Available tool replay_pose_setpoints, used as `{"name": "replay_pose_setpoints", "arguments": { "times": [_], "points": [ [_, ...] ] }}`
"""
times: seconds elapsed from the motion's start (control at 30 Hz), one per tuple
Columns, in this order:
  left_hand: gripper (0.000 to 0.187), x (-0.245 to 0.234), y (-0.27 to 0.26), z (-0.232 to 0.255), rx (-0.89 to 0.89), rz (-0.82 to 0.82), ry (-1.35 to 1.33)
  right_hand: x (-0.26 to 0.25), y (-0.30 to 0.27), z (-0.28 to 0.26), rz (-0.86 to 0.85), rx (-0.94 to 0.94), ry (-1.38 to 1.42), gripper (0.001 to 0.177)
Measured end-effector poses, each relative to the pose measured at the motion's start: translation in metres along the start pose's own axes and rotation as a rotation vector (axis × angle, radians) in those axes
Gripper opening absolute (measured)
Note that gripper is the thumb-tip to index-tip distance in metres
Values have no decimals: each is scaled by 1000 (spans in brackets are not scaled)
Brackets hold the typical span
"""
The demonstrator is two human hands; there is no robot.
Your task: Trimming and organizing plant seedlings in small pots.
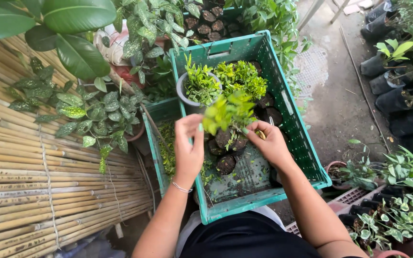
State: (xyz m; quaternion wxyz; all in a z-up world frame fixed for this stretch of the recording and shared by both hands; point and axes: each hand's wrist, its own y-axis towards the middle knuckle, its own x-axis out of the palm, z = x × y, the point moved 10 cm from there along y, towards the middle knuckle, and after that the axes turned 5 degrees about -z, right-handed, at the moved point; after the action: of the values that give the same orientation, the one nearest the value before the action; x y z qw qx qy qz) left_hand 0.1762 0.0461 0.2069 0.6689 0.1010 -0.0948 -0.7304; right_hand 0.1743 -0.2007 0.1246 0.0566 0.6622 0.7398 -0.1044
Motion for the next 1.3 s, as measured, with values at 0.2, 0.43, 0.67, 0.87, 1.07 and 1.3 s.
{"name": "replay_pose_setpoints", "arguments": {
  "times": [0.2,0.43,0.67,0.87,1.07,1.3],
  "points": [
    [28,15,-23,-13,-38,55,212,16,-6,17,53,41,259,9],
    [31,40,-24,-53,-206,-11,-382,55,-16,-11,-66,112,487,12],
    [31,24,-33,-64,-330,115,-621,41,-13,-4,-3,36,852,11],
    [28,1,-38,-65,-311,197,-606,44,-6,-48,48,-67,292,12],
    [31,-41,-51,-59,-237,300,-514,124,12,-53,-232,-137,145,28],
    [22,-99,-93,-84,-87,453,108,203,46,22,-387,164,675,13]
  ]
}}
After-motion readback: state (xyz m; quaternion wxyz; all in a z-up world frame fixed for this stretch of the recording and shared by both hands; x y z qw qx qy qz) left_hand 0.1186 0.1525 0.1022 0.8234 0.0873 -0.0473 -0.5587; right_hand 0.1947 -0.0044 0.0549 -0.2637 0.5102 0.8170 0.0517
